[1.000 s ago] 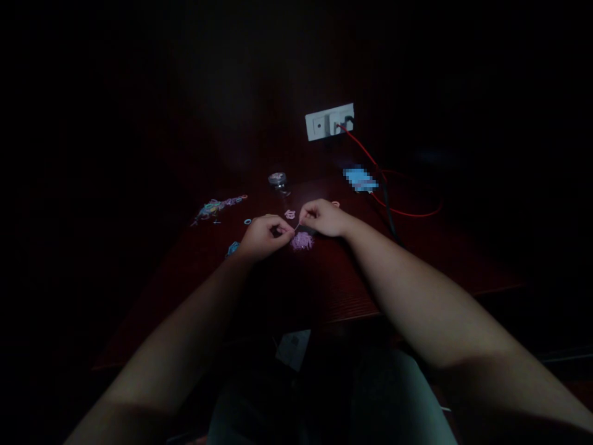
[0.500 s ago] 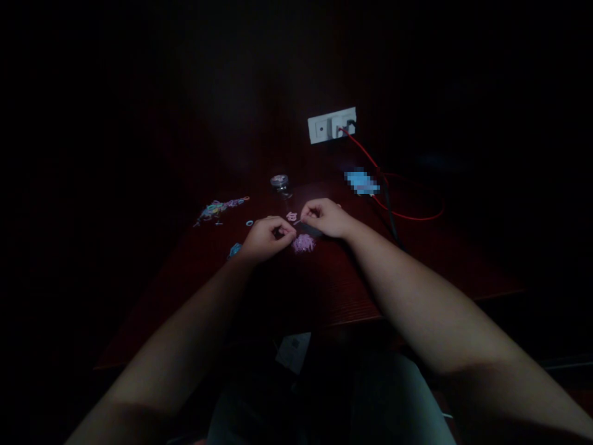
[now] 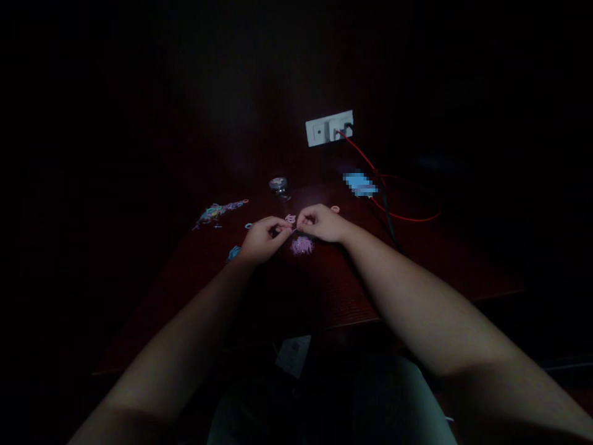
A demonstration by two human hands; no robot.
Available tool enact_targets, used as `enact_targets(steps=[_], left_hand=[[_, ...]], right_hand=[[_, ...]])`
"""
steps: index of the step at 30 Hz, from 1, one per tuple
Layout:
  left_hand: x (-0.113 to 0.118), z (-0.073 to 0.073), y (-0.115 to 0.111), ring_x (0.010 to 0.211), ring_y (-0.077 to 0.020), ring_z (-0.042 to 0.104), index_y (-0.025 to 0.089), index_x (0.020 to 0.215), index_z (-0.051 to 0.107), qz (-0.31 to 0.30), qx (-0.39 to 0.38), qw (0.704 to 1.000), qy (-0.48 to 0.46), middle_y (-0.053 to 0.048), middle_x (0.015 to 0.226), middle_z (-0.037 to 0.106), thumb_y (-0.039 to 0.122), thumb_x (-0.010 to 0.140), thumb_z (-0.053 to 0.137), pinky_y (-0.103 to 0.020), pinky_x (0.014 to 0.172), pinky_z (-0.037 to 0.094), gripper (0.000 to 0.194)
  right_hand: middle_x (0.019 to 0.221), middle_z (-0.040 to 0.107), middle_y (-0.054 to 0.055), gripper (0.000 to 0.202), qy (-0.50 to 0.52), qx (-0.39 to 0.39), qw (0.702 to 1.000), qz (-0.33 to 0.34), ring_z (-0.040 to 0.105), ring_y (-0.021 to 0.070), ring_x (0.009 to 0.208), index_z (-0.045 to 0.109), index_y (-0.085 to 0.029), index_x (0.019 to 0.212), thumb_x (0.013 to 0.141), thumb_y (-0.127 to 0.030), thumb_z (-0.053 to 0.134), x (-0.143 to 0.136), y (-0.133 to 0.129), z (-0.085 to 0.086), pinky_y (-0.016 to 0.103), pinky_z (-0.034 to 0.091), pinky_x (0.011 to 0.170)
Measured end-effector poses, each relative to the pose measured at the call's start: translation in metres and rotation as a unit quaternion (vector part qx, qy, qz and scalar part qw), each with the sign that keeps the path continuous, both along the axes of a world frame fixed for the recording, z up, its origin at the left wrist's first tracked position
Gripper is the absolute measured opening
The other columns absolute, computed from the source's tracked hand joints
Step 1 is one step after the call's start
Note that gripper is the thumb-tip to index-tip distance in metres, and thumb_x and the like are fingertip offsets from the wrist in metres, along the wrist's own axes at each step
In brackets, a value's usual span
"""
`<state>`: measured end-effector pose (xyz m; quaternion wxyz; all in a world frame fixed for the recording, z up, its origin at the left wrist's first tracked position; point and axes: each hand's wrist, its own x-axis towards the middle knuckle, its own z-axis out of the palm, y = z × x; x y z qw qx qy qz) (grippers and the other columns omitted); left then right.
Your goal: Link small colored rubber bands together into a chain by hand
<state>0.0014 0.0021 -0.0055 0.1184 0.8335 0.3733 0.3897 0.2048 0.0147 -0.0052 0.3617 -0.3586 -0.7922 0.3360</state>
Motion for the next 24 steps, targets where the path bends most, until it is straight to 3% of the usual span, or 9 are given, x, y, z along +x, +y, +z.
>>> enact_targets(steps=[10, 24], left_hand=[[0.0008, -0.0019, -0.0014, 0.065, -0.0116, 0.058, 0.016, 0.082, 0.072, -0.023, -0.063, 0.998, 0.009, -0.002, 0.073, 0.068, 0.03, 0.08, 0.059, -0.023, 0.061, 0.046, 0.019], [0.0009, -0.0015, -0.0024, 0.064, -0.0109, 0.058, 0.016, 0.078, 0.07, -0.022, -0.062, 0.998, 0.008, -0.002, 0.072, 0.067, 0.028, 0.08, 0.058, -0.021, 0.058, 0.044, 0.018]], right_hand=[[0.063, 0.053, -0.001, 0.02, 0.011, 0.002, 1.0, -0.007, 0.044, 0.008, 0.055, 0.062, -0.011, 0.076, 0.075, -0.031, 0.059, -0.0019, -0.0042, 0.0042, 0.022, 0.035, 0.054], [0.057, 0.049, -0.003, 0.024, 0.027, -0.01, 0.999, -0.015, 0.04, 0.0074, 0.051, 0.061, -0.013, 0.077, 0.075, -0.036, 0.06, -0.0013, -0.001, 0.0001, 0.022, 0.031, 0.051]])
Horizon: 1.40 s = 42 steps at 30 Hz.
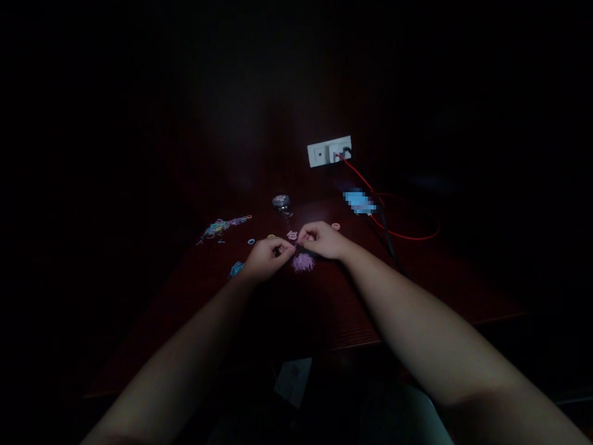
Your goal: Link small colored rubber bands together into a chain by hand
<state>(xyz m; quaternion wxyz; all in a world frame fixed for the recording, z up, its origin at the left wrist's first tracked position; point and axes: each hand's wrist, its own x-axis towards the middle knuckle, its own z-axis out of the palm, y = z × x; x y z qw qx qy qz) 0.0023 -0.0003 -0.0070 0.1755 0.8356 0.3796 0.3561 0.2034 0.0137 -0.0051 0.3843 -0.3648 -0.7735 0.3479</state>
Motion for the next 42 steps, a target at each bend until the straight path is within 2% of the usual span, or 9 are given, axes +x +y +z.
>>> enact_targets(steps=[7, 22, 34, 42], left_hand=[[-0.0001, 0.0006, 0.0006, 0.064, -0.0118, 0.059, 0.016, 0.078, 0.07, 0.0, -0.001, 1.0, 0.011, -0.002, 0.072, 0.067, 0.029, 0.08, 0.057, -0.021, 0.057, 0.044, 0.019], [-0.0009, 0.0016, 0.0, 0.067, -0.0133, 0.061, 0.02, 0.082, 0.072, -0.004, 0.006, 1.0, 0.019, -0.002, 0.077, 0.07, 0.031, 0.083, 0.056, -0.023, 0.061, 0.046, 0.019], [0.0007, 0.0026, -0.0011, 0.064, -0.0117, 0.058, 0.017, 0.079, 0.069, 0.001, -0.015, 1.0, 0.023, -0.002, 0.075, 0.068, 0.03, 0.082, 0.056, -0.021, 0.06, 0.044, 0.019], [0.0016, 0.0038, -0.0012, 0.064, -0.0114, 0.057, 0.016, 0.076, 0.069, 0.001, -0.011, 0.999, 0.03, -0.002, 0.074, 0.067, 0.029, 0.082, 0.056, -0.022, 0.06, 0.043, 0.019]], right_hand=[[0.057, 0.049, -0.003, 0.029, 0.002, -0.022, 0.999, 0.032, 0.039, 0.0078, 0.051, 0.062, -0.012, 0.08, 0.075, -0.041, 0.063, -0.0015, -0.0001, -0.0032, 0.021, 0.03, 0.05], [0.058, 0.051, -0.002, 0.023, 0.02, -0.014, 0.999, 0.024, 0.04, 0.0081, 0.052, 0.061, -0.013, 0.071, 0.074, -0.036, 0.062, -0.0048, -0.0008, -0.0009, 0.022, 0.03, 0.05], [0.058, 0.05, -0.002, 0.026, 0.036, 0.002, 0.999, 0.018, 0.04, 0.0082, 0.052, 0.06, -0.013, 0.074, 0.076, -0.039, 0.062, -0.0054, 0.0008, -0.0035, 0.022, 0.031, 0.051], [0.059, 0.049, -0.002, 0.022, 0.021, 0.013, 1.0, 0.012, 0.039, 0.0081, 0.052, 0.059, -0.013, 0.075, 0.079, -0.035, 0.058, -0.0028, 0.0039, -0.0076, 0.021, 0.028, 0.049]])
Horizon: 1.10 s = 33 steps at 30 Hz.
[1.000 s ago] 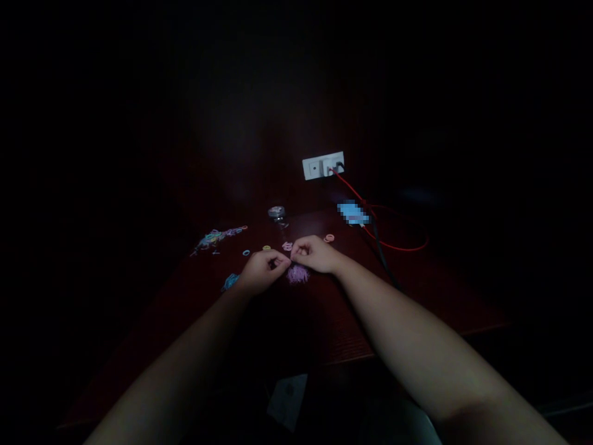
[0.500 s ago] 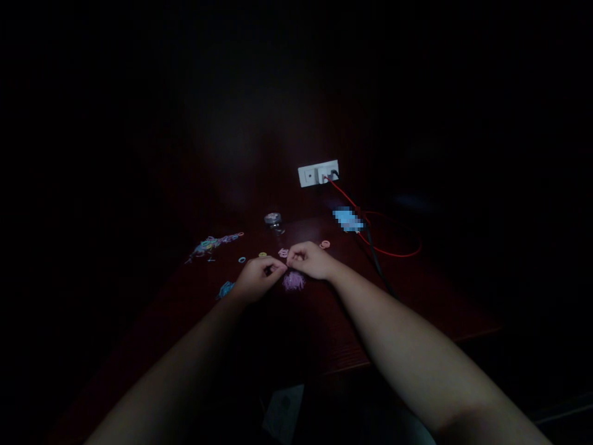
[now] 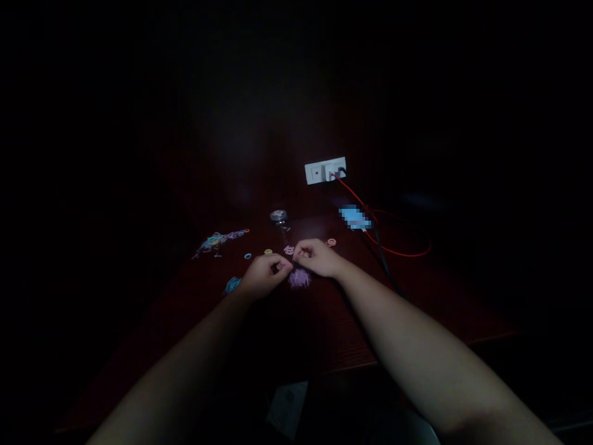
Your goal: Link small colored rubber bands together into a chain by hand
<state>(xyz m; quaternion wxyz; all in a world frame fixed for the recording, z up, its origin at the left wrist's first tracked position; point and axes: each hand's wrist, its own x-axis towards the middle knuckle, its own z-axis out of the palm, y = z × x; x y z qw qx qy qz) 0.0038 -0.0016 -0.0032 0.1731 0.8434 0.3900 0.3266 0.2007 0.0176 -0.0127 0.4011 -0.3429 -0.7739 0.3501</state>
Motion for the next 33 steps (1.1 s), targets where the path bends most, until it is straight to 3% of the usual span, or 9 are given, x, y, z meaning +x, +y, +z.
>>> enact_targets(steps=[8, 33], left_hand=[[0.0, -0.0015, 0.0004, 0.065, -0.0114, 0.057, 0.015, 0.076, 0.069, -0.013, 0.012, 1.0, -0.013, -0.003, 0.073, 0.067, 0.028, 0.082, 0.055, -0.022, 0.061, 0.043, 0.02], [-0.0007, -0.0021, 0.0023, 0.067, -0.0117, 0.06, 0.015, 0.078, 0.069, -0.026, 0.009, 0.999, -0.028, -0.004, 0.075, 0.068, 0.026, 0.079, 0.059, -0.021, 0.062, 0.047, 0.015]], right_hand=[[0.057, 0.047, -0.004, 0.011, 0.008, -0.008, 1.0, 0.006, 0.038, 0.0076, 0.051, 0.057, -0.014, 0.072, 0.074, -0.024, 0.055, -0.0014, -0.0041, 0.0048, 0.021, 0.027, 0.048], [0.054, 0.045, -0.005, 0.007, 0.019, -0.013, 1.0, -0.004, 0.037, 0.0067, 0.049, 0.053, -0.015, 0.069, 0.071, -0.021, 0.053, -0.0021, -0.0039, 0.0045, 0.02, 0.026, 0.047]])
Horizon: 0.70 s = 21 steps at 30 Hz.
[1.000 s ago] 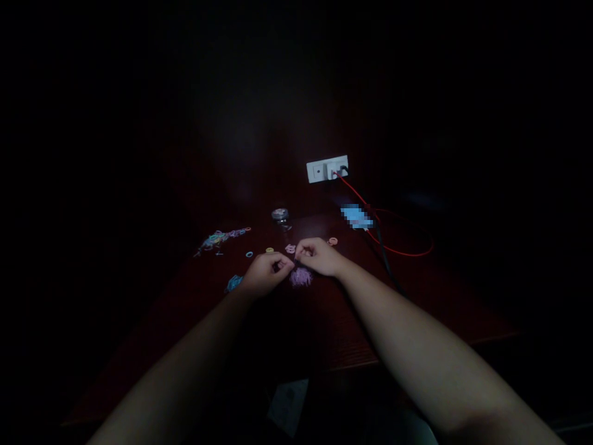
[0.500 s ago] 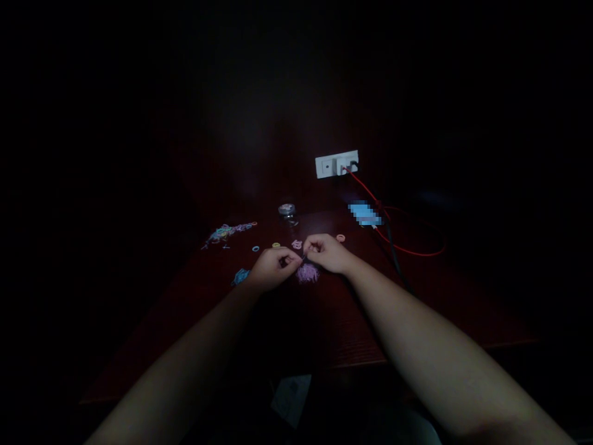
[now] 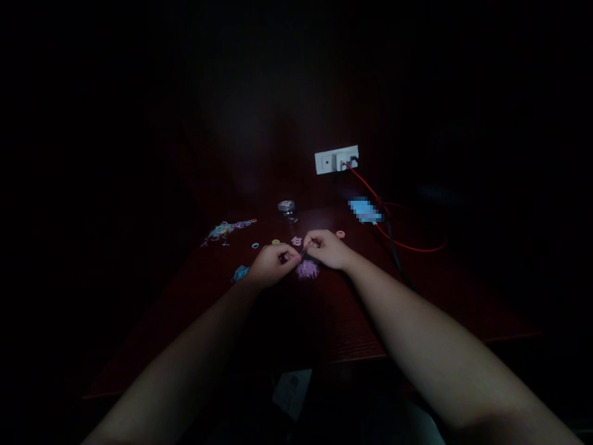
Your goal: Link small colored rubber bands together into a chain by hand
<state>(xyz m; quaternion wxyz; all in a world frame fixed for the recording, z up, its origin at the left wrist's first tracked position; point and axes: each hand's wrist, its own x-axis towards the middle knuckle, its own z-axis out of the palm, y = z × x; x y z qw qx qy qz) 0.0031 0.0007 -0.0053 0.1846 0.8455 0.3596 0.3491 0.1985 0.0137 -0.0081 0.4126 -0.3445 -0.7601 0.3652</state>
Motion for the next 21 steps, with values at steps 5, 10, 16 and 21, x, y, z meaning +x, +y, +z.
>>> enact_targets(steps=[5, 10, 16, 21], left_hand=[[0.0001, -0.0002, -0.0007, 0.068, -0.0123, 0.06, 0.015, 0.078, 0.069, -0.01, -0.007, 1.0, 0.01, -0.004, 0.077, 0.068, 0.027, 0.08, 0.058, -0.022, 0.064, 0.047, 0.017], [-0.0005, 0.0039, -0.0024, 0.074, -0.014, 0.062, 0.017, 0.082, 0.071, -0.016, -0.008, 0.999, 0.037, -0.004, 0.082, 0.07, 0.025, 0.083, 0.052, -0.024, 0.068, 0.047, 0.021], [-0.0022, 0.0052, -0.0001, 0.083, -0.0152, 0.064, 0.017, 0.082, 0.072, -0.012, -0.007, 0.999, 0.036, -0.003, 0.087, 0.072, 0.023, 0.087, 0.046, -0.025, 0.074, 0.048, 0.028], [-0.0025, 0.0024, 0.0017, 0.085, -0.0153, 0.064, 0.017, 0.083, 0.072, -0.008, -0.007, 0.999, 0.041, -0.003, 0.089, 0.072, 0.023, 0.087, 0.046, -0.025, 0.076, 0.048, 0.027]], right_hand=[[0.053, 0.045, -0.005, 0.008, -0.008, -0.004, 1.0, -0.001, 0.037, 0.0068, 0.048, 0.055, -0.014, 0.07, 0.071, -0.022, 0.053, 0.0007, 0.0007, 0.0004, 0.02, 0.026, 0.047], [0.053, 0.044, -0.005, 0.01, -0.026, -0.018, 0.999, 0.014, 0.035, 0.006, 0.049, 0.055, -0.014, 0.069, 0.072, -0.023, 0.053, 0.001, 0.0001, 0.0009, 0.02, 0.026, 0.048], [0.051, 0.041, -0.007, 0.011, -0.081, -0.051, 0.995, 0.027, 0.032, 0.0051, 0.046, 0.055, -0.013, 0.068, 0.07, -0.024, 0.052, 0.002, -0.0022, 0.0022, 0.02, 0.022, 0.046], [0.051, 0.041, -0.007, 0.009, -0.116, -0.042, 0.992, 0.028, 0.032, 0.0052, 0.047, 0.055, -0.014, 0.067, 0.068, -0.021, 0.051, 0.0038, -0.0028, 0.0023, 0.02, 0.023, 0.047]])
